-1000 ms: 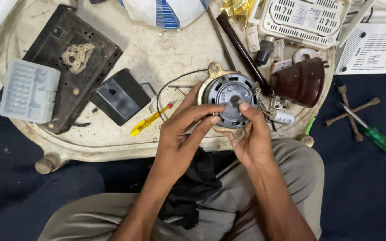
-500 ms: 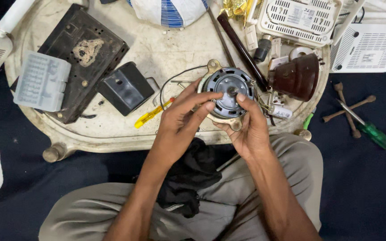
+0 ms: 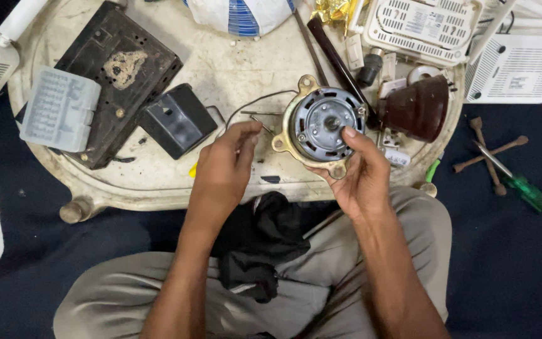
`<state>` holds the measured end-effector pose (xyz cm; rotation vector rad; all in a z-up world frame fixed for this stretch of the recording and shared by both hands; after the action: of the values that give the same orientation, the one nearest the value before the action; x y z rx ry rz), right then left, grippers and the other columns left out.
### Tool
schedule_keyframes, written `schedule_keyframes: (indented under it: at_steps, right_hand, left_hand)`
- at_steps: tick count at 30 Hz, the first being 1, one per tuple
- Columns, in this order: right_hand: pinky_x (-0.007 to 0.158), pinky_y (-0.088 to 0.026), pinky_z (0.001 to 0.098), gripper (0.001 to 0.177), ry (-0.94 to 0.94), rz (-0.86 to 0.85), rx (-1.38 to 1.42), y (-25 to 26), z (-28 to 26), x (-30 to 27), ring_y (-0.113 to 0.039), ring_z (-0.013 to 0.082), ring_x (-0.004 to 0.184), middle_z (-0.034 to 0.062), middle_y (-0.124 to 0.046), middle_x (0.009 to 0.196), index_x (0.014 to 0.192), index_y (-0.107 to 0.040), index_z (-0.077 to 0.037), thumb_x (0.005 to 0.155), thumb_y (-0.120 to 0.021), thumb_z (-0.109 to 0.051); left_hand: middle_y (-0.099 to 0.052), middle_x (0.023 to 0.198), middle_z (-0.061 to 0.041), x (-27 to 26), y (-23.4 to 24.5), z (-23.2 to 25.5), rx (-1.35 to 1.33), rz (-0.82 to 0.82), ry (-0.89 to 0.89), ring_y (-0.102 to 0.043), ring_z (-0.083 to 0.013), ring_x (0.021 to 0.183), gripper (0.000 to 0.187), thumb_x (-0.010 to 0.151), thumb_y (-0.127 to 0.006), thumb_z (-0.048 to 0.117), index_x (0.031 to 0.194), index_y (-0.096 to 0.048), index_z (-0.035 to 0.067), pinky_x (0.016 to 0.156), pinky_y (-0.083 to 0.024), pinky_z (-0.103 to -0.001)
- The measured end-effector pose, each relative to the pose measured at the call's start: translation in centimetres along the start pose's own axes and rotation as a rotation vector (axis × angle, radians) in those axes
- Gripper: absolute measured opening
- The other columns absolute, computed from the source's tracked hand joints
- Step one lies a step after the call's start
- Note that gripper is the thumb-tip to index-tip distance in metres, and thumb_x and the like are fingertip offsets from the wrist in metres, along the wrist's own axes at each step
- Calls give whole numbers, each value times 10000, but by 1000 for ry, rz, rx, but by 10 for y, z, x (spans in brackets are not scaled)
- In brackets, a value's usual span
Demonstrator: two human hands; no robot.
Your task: The person holds a small electric motor and rotates its shaft by hand. They then attach a white cylindrical component to the motor housing and continue to rotate the shaft while holding the assembly.
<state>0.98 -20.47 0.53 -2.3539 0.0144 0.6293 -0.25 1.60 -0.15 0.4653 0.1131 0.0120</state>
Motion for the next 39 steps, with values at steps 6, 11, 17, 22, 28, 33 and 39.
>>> schedule_keyframes:
  at_steps: [6,11,17,22,28,33,39]
  right_hand:
    - [819,-661,417,462,2,63,-108,2,2,-9,-750,246,968,156,-737,1111,1250,-600,49,925,-627,-279]
    - [851,-621,384,491,-52,-74,-10,3,12,-10,-719,247,1009,174,-680,1193,1363,-542,68,970,-657,-202]
    - [907,-579,361,564,-48,-62,-100,-4,18,-3,-685,203,1079,118,-680,1226,1424,-514,6,909,-669,-162]
    - [891,-576,359,563,-134,-13,-118,-10,17,2,-674,205,1084,113,-683,1202,1409,-517,16,907,-669,-189]
    - [827,-599,411,585,-212,-43,-181,-20,15,-1,-655,205,1110,96,-654,1243,1428,-491,-44,921,-642,-293]
    - [870,-636,424,686,-249,-81,-203,-20,9,2,-653,259,1154,180,-655,1272,1429,-506,3,986,-525,-520]
    - [859,-643,378,414,-34,25,-1063,9,-22,-6,-713,229,1142,101,-684,1352,1326,-645,-100,989,-551,-320]
  left_hand:
    - [-698,1231,-60,1,-29,4,-796,-200,441,-662,-155,1131,547,1003,-499,462,1348,-610,52,952,-575,-379]
    - [-696,1235,-119,1,-29,12,-943,-234,471,-652,-207,1137,698,989,-501,576,1322,-618,-27,1000,-536,-388]
    - [-722,1203,-104,7,-14,24,-770,-165,407,-646,-163,1109,652,951,-601,513,1308,-659,-30,998,-480,-300]
    - [-749,1144,-114,19,-9,30,-690,-176,411,-670,-160,1048,582,911,-675,424,1263,-691,-40,955,-487,-283]
    - [-762,1031,-98,19,-11,19,-729,-116,469,-679,-140,925,598,868,-702,443,1192,-710,-58,844,-493,-259]
    - [-573,764,-48,18,-12,8,-630,9,614,-401,-119,635,625,862,-724,537,1058,-767,-55,539,-266,-271]
    - [-642,759,-1,18,-9,4,-651,72,547,-492,-64,640,623,781,-749,542,1042,-740,-23,536,-308,-239]
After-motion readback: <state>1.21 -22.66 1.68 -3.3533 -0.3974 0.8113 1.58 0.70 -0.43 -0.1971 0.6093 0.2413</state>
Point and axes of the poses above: each hand's wrist, its own x-axis towards the middle knuckle, its own y-axis out of the back of the hand, z = x × y, the point moved 1 cm from there along x, towards the middle knuckle
